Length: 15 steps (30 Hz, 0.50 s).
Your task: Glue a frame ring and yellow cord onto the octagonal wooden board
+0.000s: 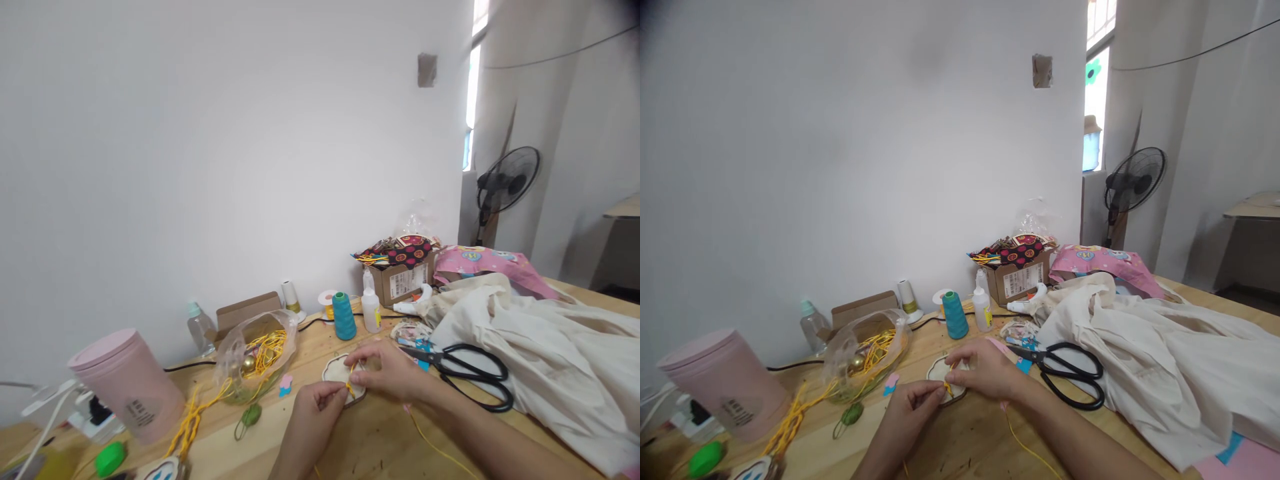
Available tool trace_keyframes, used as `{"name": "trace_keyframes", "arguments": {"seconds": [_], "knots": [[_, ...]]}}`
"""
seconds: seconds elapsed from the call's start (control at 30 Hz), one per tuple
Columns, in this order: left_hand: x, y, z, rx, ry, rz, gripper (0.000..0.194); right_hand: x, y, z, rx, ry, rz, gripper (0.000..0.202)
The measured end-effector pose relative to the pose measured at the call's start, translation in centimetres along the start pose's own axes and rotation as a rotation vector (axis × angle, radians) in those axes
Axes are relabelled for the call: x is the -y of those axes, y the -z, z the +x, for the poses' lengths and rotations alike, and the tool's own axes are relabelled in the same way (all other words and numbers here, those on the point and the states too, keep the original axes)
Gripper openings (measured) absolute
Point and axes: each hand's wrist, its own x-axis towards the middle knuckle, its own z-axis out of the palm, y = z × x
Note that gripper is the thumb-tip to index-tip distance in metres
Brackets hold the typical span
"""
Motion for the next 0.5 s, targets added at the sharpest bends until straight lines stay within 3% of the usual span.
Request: {"name": "trace_keyframes", "arguments": {"seconds": [0.13,0.37,0.5], "knots": [[0.34,-0.02,0.17,-0.007,0.005,0.021,0.031,-0.43,-0.51,0.04,0.049,0.15,-0.175,0.015],[-0.05,-0.06,0.12,-0.129,0.038,0.042,0.028,-0.42,-0.7,0.17,-0.022,0.09,-0.247,0.014],[-0.42,-0.04,0.0,-0.14,0.03,-0.03,0.024,-0.31,-0.81,0.08,-0.046,0.123,-0.266,0.014]]}}
